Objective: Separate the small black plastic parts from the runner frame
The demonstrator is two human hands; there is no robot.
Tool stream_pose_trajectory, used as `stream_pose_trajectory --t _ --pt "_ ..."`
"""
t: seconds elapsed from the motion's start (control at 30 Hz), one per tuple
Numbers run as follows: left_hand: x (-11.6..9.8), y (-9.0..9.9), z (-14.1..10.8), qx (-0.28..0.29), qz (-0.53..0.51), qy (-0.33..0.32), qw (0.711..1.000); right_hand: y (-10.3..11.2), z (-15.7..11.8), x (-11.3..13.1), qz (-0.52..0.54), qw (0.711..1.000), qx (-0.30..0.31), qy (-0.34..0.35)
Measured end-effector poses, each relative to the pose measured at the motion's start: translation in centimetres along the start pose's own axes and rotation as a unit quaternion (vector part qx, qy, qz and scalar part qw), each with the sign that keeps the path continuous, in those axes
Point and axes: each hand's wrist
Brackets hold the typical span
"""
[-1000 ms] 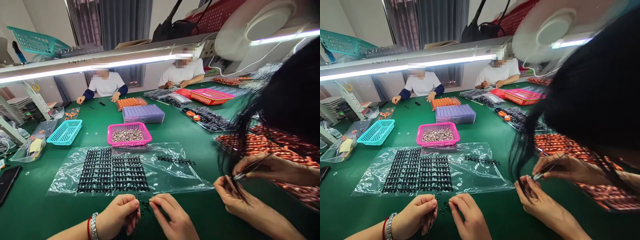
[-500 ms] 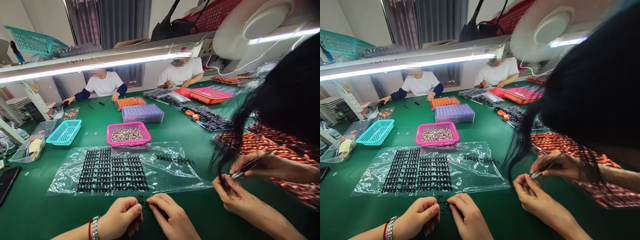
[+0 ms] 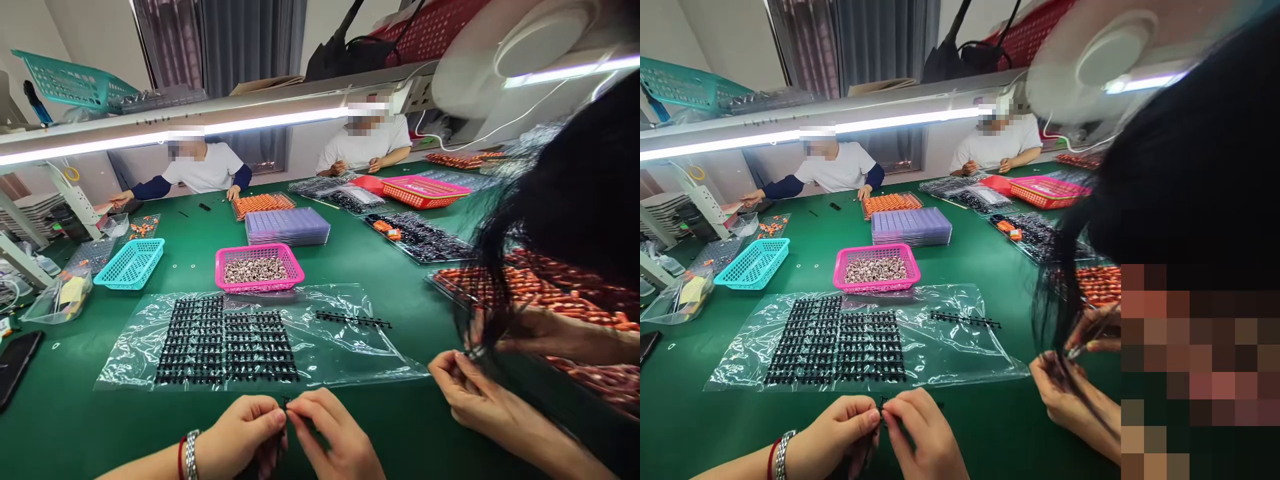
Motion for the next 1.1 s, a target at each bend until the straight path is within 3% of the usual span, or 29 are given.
stream_pose_trajectory --t 0.07,0.1,0.17,0.27,0.37,0.57,0.73,0.87,0.97,1.03,1.1 --pt "0.0 0.1 0.1 0.011 -0.064 0.015 0.998 -0.2 -0.3 -0.2 -0.069 0.993 -0.044 0.09" --pt "-0.1 0.1 0.1 0.008 -0.084 0.019 0.996 0.0 -0.4 -0.3 -0.08 0.992 -0.048 0.086" --pt "-0.2 0.3 0.1 -0.006 -0.103 0.022 0.994 0.7 -0.3 -0.5 -0.066 0.998 -0.022 0.004" --pt "-0.3 0.4 0.1 -0.025 -0.095 0.021 0.995 1.8 -0.3 -1.1 -0.057 0.992 0.067 -0.085" --pt "-0.3 0.5 0.2 -0.034 -0.065 0.026 0.997 1.9 -1.0 -2.0 -0.1 0.987 0.116 -0.047" --pt "-0.3 0.4 0.4 -0.047 0.005 0.021 0.999 1.0 -2.4 -3.0 -0.148 0.982 0.116 -0.015" --pt "-0.2 0.3 0.3 -0.042 0.061 0.014 0.997 1.6 -1.3 -2.1 -0.035 0.99 0.087 -0.108" --pt "-0.1 0.1 -0.1 -0.026 0.099 -0.005 0.995 1.9 0.4 -0.9 0.108 0.964 0.097 -0.221" --pt "-0.1 0.1 -0.4 -0.019 0.107 -0.015 0.994 1.5 1.2 -0.3 0.171 0.946 0.109 -0.255" --pt "-0.1 0.1 -0.4 -0.009 0.089 -0.014 0.996 1.0 1.1 -0.2 0.153 0.958 0.092 -0.225" --pt "-0.1 0.2 -0.3 0.013 0.039 -0.002 0.999 0.6 0.6 -0.3 0.077 0.99 0.036 -0.115"
Point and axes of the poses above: each hand's wrist, its own z-axis towards the middle knuckle, its own y-axis out of the back of the hand, x = y × z, and after that the axes turned 8 degrees about y, right-handed
